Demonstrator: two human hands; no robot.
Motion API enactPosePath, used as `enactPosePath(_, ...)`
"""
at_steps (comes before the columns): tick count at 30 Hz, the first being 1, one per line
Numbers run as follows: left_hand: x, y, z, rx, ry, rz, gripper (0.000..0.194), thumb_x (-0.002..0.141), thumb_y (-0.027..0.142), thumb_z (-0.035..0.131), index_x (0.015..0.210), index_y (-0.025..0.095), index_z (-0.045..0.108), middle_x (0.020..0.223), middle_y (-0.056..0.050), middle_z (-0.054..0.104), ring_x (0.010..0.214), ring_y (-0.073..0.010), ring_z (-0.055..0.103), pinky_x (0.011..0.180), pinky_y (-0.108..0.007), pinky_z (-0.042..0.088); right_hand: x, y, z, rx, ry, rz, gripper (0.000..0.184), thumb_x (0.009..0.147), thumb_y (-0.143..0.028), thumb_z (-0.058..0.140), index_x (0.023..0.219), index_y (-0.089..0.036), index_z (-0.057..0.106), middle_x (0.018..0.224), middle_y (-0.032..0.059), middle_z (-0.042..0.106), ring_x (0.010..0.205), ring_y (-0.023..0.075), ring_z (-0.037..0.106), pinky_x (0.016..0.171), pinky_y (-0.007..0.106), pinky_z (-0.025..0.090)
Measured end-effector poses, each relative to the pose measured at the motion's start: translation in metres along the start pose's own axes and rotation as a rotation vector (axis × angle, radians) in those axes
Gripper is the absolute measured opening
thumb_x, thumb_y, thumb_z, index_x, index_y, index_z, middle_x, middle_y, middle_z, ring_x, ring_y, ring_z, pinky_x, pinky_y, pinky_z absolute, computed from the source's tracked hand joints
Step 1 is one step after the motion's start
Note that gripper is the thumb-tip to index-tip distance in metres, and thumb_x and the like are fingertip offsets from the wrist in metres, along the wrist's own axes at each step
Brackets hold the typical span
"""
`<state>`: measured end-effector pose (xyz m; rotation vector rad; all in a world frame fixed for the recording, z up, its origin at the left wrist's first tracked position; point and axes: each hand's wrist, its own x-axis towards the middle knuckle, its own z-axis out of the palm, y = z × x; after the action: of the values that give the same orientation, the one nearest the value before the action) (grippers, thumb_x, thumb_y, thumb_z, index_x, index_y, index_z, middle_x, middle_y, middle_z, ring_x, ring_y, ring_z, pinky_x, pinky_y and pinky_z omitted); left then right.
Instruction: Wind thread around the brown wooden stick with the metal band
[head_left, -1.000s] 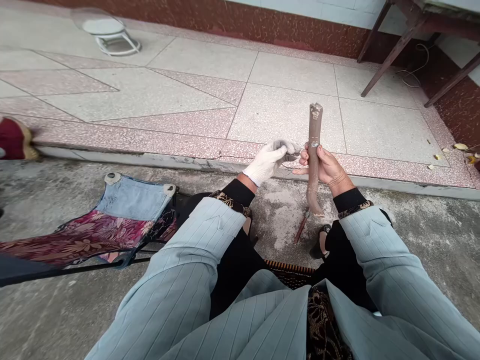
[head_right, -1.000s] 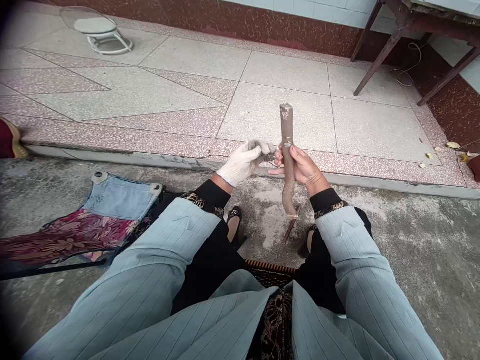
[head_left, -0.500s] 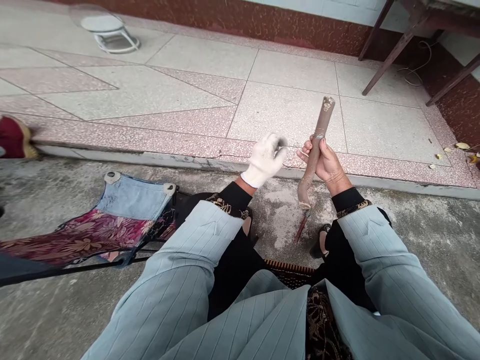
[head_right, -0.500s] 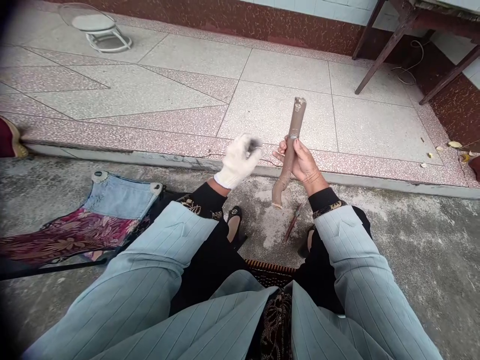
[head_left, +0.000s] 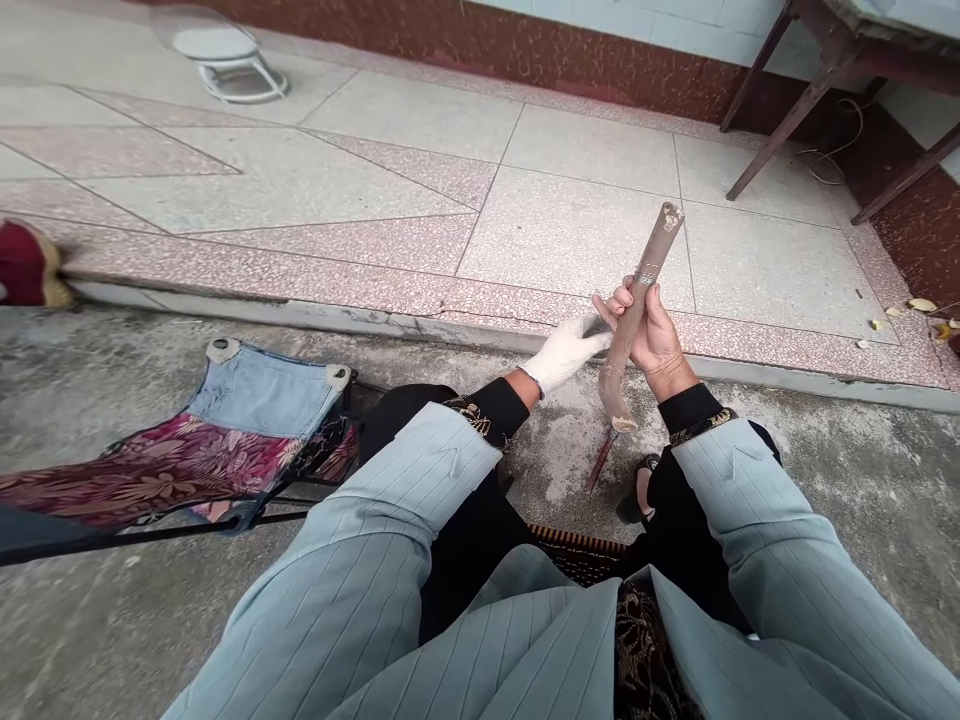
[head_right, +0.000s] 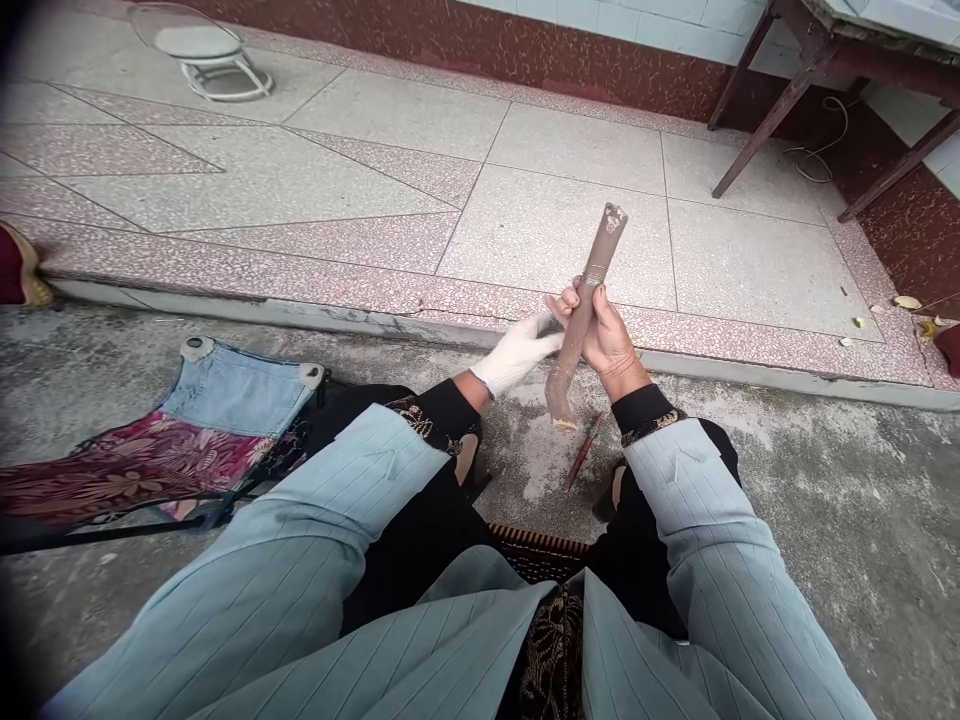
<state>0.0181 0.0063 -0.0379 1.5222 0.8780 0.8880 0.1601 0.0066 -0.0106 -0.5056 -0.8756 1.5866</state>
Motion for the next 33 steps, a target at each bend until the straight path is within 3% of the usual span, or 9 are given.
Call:
enactPosePath(4,-0.001,-0.006,0.013,-0.543,-0.071,-0.016,0.047,0.078,0.031,0.071,0.12,0.016,0.056,0.122,-0.011,0.064,0.109,-0.0225,0.062,0.095,-0.035,0.046,-0.001,-0.002,0.002,-0.005,-0.003,0.002,0.035,0.085,-0.06,0.058,0.095,-0.027,0.057,0.073,-0.0023,0.048,0.073,0.0129,0.054,0.107,0.043,0.045)
enactPosePath(7,-0.002,-0.007,0.016,-0.704,-0.085,-0.044,0.044,0.076,0.026,0.073,0.116,0.016,0.055,0.112,-0.009,0.066,0.098,-0.0175,0.064,0.091,-0.032,0.049,-0.002,-0.01,0.0,-0.06,0.007,0.041,0.034,0.086,-0.06,0.057,0.096,-0.027,0.056,0.074,-0.002,0.049,0.075,0.0138,0.055,0.103,0.045,0.048)
enactPosePath(12,0.0,-0.011,0.005,-0.725,0.012,-0.103,0.028,0.075,0.026,0.072,0.09,0.016,0.051,0.072,0.002,0.058,0.064,-0.009,0.059,0.072,-0.028,0.052,-0.005,-0.031,-0.011,-0.118,-0.006,0.082,0.031,0.084,-0.052,0.064,0.096,-0.025,0.057,0.08,-0.0023,0.052,0.076,0.0118,0.055,0.095,0.041,0.053)
enactPosePath(15,0.003,-0.016,-0.003,-0.729,0.073,-0.12,0.029,0.076,0.028,0.071,0.09,0.017,0.048,0.07,0.003,0.058,0.06,-0.0095,0.06,0.069,-0.029,0.053,-0.007,-0.037,-0.02,-0.121,0.017,0.094,0.03,0.083,-0.05,0.066,0.096,-0.024,0.057,0.082,-0.0027,0.053,0.075,0.0106,0.055,0.092,0.039,0.056)
enactPosePath(19,0.006,-0.018,-0.011,-0.762,0.274,-0.119,0.027,0.082,0.031,0.067,0.092,0.019,0.044,0.073,0.003,0.061,0.057,-0.0094,0.061,0.069,-0.03,0.054,-0.008,-0.037,-0.026,-0.106,0.064,0.101,0.03,0.084,-0.05,0.065,0.096,-0.024,0.057,0.08,-0.0033,0.054,0.072,0.0097,0.055,0.088,0.037,0.057)
enactPosePath(23,0.008,-0.015,-0.021,-0.759,0.401,-0.158,0.022,0.086,0.034,0.063,0.089,0.019,0.047,0.07,0.004,0.059,0.053,-0.0068,0.058,0.071,-0.029,0.054,-0.009,-0.04,-0.031,-0.12,0.147,0.08,0.027,0.086,-0.048,0.064,0.095,-0.024,0.057,0.078,-0.0035,0.055,0.068,0.009,0.055,0.085,0.033,0.057)
enactPosePath(28,0.009,-0.017,-0.034,-0.679,0.541,-0.13,0.021,0.089,0.038,0.058,0.085,0.019,0.05,0.073,0.001,0.06,0.064,-0.0092,0.062,0.07,-0.028,0.053,-0.005,-0.068,-0.057,-0.101,0.347,-0.14,0.024,0.089,-0.046,0.061,0.088,-0.023,0.056,0.075,-0.0041,0.054,0.065,0.0074,0.056,0.078,0.027,0.056)
enactPosePath(33,0.008,-0.022,-0.053,-0.707,0.604,-0.106,0.024,0.093,0.038,0.051,0.079,0.019,0.046,0.082,-0.002,0.064,0.072,-0.0127,0.066,0.07,-0.03,0.053,-0.008,-0.105,-0.09,-0.032,0.533,-0.368,0.022,0.092,-0.04,0.057,0.08,-0.022,0.055,0.07,-0.0052,0.051,0.058,0.0059,0.054,0.071,0.023,0.054)
